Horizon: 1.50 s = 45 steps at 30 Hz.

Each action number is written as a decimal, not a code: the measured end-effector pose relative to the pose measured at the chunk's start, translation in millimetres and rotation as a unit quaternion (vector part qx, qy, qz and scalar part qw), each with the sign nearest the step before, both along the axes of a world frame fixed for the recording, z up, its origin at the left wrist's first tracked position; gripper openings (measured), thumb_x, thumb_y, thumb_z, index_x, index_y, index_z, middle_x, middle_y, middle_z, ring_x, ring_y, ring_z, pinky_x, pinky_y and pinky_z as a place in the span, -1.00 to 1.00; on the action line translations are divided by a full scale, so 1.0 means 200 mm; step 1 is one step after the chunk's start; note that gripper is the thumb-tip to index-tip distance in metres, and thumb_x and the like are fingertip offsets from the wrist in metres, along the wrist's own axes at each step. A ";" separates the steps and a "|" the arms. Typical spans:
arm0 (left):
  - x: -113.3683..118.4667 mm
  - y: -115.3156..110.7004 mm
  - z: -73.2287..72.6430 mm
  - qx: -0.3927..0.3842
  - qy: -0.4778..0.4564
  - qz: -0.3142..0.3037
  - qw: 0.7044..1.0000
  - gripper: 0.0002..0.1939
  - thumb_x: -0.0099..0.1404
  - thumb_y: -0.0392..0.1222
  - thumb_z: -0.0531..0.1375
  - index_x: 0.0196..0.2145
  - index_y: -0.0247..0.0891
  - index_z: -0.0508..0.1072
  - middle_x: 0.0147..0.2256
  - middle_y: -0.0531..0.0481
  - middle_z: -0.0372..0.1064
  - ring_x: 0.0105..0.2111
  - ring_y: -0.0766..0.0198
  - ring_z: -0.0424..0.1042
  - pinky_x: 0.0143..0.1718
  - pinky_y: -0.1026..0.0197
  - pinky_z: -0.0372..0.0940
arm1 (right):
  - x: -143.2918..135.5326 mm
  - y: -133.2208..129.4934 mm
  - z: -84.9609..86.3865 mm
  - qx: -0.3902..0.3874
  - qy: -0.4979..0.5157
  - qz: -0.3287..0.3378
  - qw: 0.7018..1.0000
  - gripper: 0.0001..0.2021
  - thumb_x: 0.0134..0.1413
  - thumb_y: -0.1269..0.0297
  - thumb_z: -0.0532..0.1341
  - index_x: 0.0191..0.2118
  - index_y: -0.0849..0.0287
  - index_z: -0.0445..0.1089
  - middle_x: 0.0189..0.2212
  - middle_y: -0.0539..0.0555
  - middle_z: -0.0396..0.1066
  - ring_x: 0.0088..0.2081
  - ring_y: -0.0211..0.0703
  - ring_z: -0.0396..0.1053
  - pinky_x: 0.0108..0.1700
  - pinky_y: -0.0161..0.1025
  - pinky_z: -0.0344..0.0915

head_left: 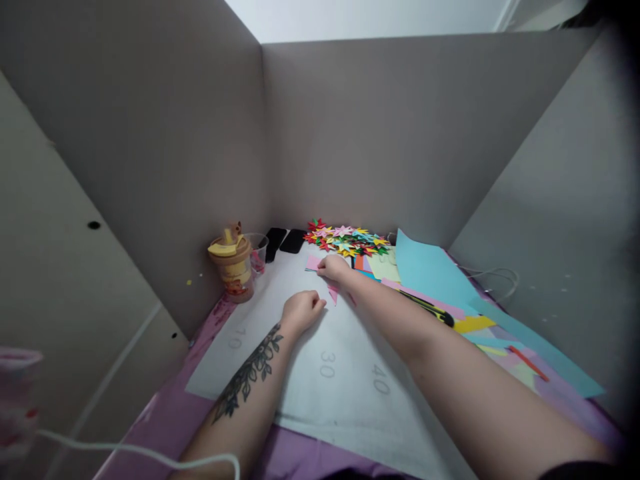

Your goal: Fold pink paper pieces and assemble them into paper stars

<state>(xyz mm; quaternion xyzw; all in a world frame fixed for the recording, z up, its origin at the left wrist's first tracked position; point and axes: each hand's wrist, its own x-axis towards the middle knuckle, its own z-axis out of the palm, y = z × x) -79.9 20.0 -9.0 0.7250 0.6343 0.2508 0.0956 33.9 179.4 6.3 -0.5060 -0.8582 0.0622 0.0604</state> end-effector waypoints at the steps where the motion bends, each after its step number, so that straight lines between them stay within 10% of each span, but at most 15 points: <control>1: 0.00 0.00 0.00 -0.003 0.001 0.000 1.000 -0.72 0.22 -0.03 0.05 -0.48 -0.21 0.43 -0.48 -0.01 0.41 -0.46 0.25 0.33 -0.50 0.27 -0.02 | 0.00 -0.01 0.00 0.003 -0.002 -0.001 1.000 -0.83 -0.07 0.19 0.23 -0.36 0.09 0.53 -0.39 0.06 0.51 -0.35 -0.17 0.38 -0.37 -0.35 0.15; 45: 0.00 0.00 0.01 -0.027 0.051 -0.012 0.998 -0.68 0.23 0.03 0.01 -0.44 -0.20 0.44 -0.44 0.00 0.44 -0.43 0.26 0.34 -0.50 0.24 -0.06 | 0.02 -0.03 -0.03 0.046 -0.051 -0.006 0.998 -0.67 0.17 0.24 -0.05 -0.17 0.18 0.43 -0.21 0.15 0.46 -0.21 -0.12 0.36 -0.27 -0.31 0.14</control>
